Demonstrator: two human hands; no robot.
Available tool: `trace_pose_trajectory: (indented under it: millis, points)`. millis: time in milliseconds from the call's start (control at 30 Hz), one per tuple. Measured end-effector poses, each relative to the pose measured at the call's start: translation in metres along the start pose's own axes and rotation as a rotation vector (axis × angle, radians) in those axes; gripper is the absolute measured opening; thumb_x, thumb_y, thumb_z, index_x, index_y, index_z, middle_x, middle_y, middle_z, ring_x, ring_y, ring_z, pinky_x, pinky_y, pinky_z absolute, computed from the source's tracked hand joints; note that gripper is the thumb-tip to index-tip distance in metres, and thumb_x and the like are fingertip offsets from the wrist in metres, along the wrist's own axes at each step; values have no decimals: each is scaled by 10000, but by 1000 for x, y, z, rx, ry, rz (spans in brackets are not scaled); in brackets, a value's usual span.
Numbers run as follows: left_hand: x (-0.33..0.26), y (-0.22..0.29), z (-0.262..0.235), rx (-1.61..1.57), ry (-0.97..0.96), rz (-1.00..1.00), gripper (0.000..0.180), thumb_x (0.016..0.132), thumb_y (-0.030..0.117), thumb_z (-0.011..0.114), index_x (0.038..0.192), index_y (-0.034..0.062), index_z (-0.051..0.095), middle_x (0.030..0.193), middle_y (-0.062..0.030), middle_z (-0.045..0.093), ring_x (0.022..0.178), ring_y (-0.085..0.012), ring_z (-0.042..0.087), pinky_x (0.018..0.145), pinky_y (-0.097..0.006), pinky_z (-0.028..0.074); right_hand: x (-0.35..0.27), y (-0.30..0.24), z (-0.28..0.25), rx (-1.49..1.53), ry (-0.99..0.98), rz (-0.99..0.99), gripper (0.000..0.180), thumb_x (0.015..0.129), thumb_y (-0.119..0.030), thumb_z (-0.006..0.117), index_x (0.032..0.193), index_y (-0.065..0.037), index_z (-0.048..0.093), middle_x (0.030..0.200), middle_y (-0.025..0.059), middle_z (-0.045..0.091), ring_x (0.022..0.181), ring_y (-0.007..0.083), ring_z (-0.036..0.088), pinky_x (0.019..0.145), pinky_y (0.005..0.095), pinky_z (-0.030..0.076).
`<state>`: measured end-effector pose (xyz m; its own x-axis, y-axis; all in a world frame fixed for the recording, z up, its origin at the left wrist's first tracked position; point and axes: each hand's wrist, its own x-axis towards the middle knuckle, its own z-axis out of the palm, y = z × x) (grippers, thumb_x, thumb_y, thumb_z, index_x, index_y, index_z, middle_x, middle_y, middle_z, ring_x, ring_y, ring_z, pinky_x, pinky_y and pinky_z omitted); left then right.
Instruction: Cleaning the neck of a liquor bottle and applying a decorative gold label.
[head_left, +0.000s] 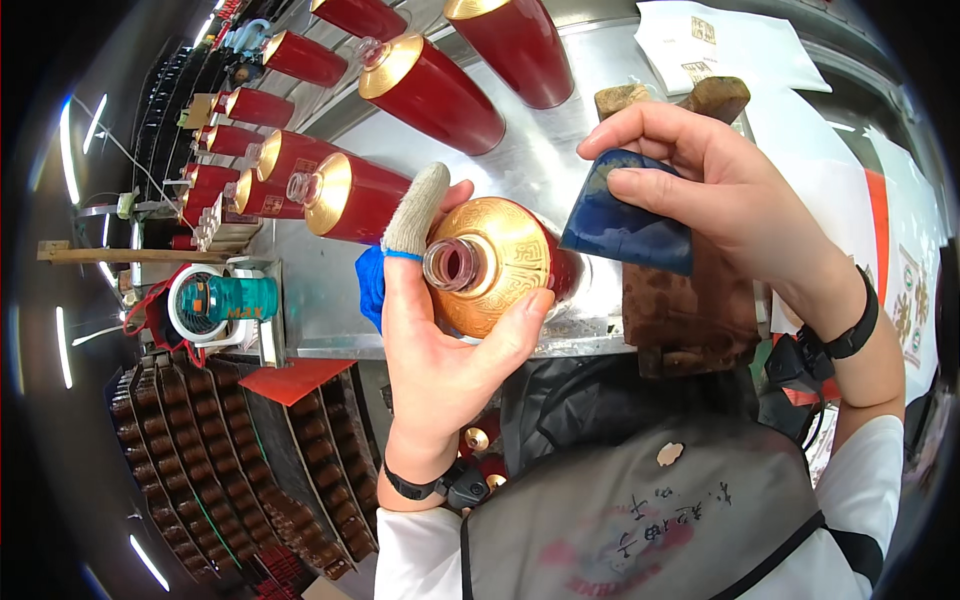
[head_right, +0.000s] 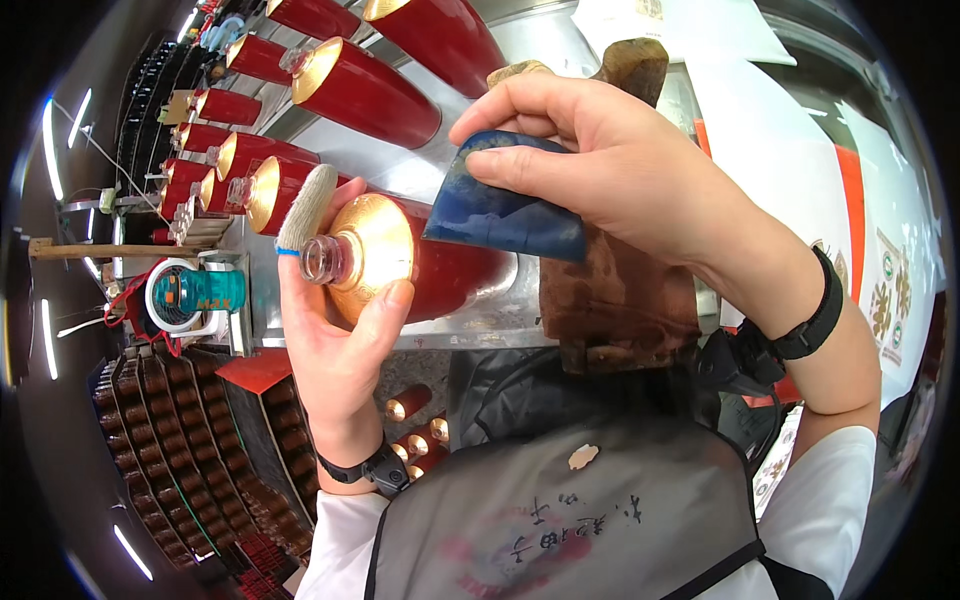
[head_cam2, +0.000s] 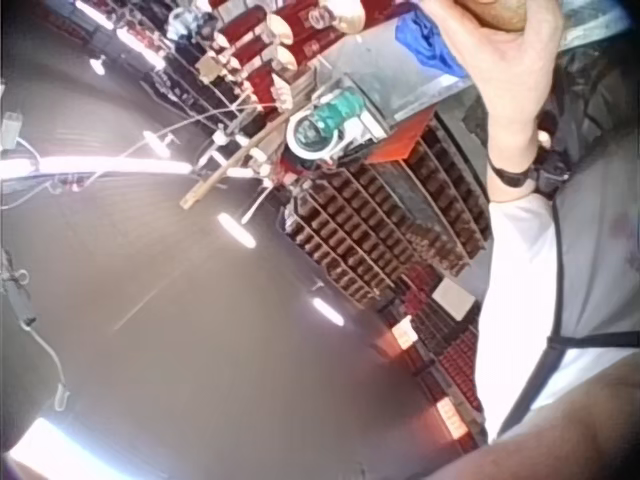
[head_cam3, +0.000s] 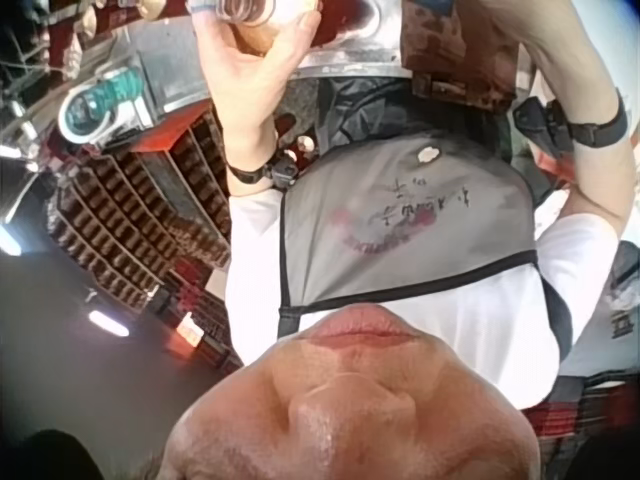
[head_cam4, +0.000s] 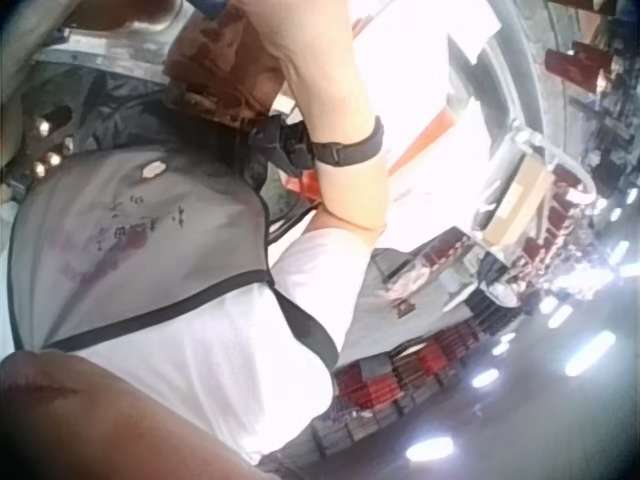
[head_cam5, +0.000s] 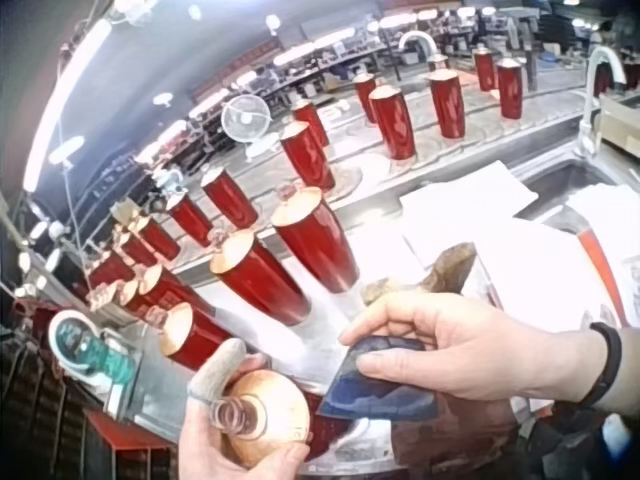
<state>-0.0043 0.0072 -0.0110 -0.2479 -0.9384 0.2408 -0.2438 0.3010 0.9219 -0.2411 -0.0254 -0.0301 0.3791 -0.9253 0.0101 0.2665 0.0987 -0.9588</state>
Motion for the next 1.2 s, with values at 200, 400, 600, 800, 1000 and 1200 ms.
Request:
trace_pose_trajectory:
  millis: [200,400,600,800,1000,1200]
  points:
    - [1,3,4,-127,25,-118,836,764,-34,783,1462,-29,324,1398,-150,453,1225,-222,536,1000,-341,493,-2,0,-2,-93,7,1,269,957,-117,614,1209,-28,585,1017,3,625,948,43,584,854,218,492]
    - [1,2,4,-149,26,-117,818,770,-59,765,1464,-19,333,1395,-145,467,1233,-218,533,1010,-343,487,0,2,-3,-92,-11,-23,264,963,-120,614,1208,-27,585,1018,5,628,952,43,585,858,217,494]
    - [3,6,-2,-316,20,-211,746,817,-49,697,1472,-22,341,1414,-149,469,1248,-212,525,1045,-349,451,2,2,-4,-123,-19,-10,240,975,-122,600,1196,-28,593,1010,-1,628,947,36,580,849,211,492]
    - [4,9,-5,-243,-10,-233,707,825,-54,685,1458,-26,370,1386,-146,495,1219,-203,546,1038,-344,452,4,4,0,-118,-13,5,199,973,-158,619,1111,-16,642,969,21,665,911,63,609,811,218,503]
    - [5,10,-2,-259,13,-238,685,827,-69,681,1444,-30,385,1362,-134,514,1204,-197,555,1028,-335,458,5,3,2,-114,-17,-23,188,981,-159,608,1098,-17,645,959,13,663,898,54,603,804,213,499]
    - [5,7,0,-191,28,-192,667,835,-62,684,1434,-38,391,1356,-131,522,1204,-195,556,1029,-334,459,4,5,0,-128,-5,-28,172,980,-154,608,1074,-16,652,955,2,661,886,44,596,785,203,489]
